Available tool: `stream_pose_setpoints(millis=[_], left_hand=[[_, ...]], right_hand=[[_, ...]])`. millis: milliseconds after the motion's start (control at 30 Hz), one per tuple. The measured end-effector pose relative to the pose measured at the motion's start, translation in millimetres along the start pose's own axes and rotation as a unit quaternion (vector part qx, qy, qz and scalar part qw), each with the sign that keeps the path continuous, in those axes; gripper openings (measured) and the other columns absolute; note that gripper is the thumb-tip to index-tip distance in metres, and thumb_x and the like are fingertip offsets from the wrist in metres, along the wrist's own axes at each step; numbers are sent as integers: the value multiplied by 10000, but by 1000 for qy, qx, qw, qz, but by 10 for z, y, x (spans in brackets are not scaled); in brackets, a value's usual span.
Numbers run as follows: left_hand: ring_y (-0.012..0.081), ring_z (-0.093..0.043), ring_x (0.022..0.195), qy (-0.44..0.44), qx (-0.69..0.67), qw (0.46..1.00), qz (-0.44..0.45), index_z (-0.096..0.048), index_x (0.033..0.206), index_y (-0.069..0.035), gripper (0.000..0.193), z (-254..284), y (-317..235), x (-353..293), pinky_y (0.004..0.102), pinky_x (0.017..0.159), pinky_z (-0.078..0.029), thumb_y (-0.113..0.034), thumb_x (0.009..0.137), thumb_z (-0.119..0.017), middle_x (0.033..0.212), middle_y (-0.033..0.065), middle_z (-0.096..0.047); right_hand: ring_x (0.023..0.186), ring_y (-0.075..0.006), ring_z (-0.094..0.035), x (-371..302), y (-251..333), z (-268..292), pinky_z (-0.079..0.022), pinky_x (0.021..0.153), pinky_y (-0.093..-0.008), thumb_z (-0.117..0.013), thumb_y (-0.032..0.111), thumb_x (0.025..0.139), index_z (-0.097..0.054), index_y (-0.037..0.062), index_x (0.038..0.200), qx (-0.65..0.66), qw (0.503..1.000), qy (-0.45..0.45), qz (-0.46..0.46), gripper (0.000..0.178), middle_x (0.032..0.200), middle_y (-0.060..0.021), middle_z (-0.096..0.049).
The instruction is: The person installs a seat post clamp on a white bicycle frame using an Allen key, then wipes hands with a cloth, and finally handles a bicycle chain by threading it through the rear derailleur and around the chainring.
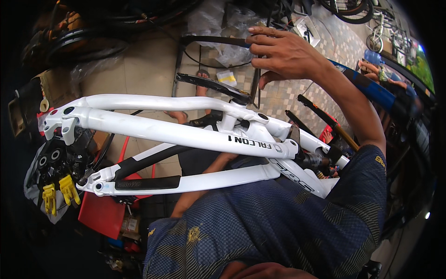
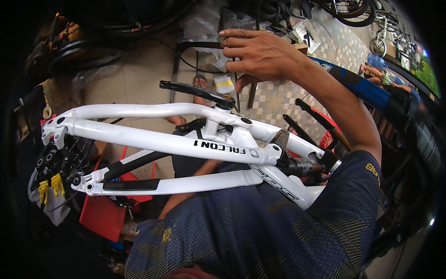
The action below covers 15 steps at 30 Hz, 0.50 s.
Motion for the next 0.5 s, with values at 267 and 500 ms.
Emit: stream_pose_setpoints(millis=[267,500], left_hand=[[242,-620,1137,16,-7,1000,15,-524,1329,-19,451,-177,79,-60,411,994,-535,-330,1004,-563,1263,119,-594],[245,-626,1133,24,-13,999,18,-534,1319,-14,444,-273,93,-80,413,991,-540,-317,997,-582,1257,120,-600]], right_hand=[[1033,-260,-570,177,-136,-175,-378,1166,-424,-768,460,702,-552,105,884,28,999,-35,25,454,917,-46,-544],[901,-270,-535,143,-168,-142,-449,935,-418,-748,484,719,-528,103,811,33,998,-59,0,449,850,-56,-503]])
Point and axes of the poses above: each hand's wrist, its own x-axis towards the middle knuckle, its own z-axis out of the back of the hand, y = z × x, the point moved 10 cm from there along x, towards the middle knuckle
